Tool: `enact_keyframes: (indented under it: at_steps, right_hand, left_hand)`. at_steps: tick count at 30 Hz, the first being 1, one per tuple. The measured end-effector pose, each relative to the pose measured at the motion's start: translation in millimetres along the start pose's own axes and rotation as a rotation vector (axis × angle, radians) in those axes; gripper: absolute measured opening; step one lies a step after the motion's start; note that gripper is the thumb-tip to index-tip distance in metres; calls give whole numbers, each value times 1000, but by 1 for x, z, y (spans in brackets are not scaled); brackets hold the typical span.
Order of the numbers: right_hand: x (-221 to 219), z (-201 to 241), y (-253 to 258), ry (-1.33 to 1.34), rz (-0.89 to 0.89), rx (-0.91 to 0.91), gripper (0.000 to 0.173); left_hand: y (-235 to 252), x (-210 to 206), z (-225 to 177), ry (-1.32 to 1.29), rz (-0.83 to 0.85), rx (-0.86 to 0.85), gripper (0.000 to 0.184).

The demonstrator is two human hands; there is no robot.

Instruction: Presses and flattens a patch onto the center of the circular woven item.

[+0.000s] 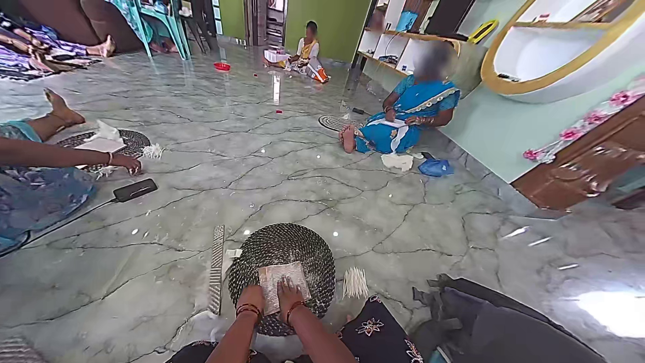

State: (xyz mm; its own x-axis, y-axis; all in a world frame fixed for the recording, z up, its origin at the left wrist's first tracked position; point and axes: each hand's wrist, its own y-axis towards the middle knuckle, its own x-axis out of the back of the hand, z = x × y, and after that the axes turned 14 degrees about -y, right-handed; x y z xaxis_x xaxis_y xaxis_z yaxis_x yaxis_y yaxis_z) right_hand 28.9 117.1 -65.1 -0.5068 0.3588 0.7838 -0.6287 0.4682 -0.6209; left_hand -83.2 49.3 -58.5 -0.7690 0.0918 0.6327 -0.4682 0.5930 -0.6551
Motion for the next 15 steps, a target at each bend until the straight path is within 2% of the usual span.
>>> enact_keyframes:
  at_steps: [5,8,10,13,15]
  right_hand:
    - [5,-4,-10,-15,-26,49,77]
    - [-2,4,-19,34,-30,0,59]
    - [-16,11,-15,74,-64,-70,54]
    - [-10,20,-25,94,-96,-150,56]
    - [3,19,-23,35,-98,-104,73]
  left_hand:
    - [9,-5,2,11,-19,23,36]
    - [6,-8,2,13,-8,38,36]
    - [3,-9,2,-12,-14,50,38]
    - [0,-11,1,-33,-19,51,39]
    - [-2,-6,0,-69,-14,56,39]
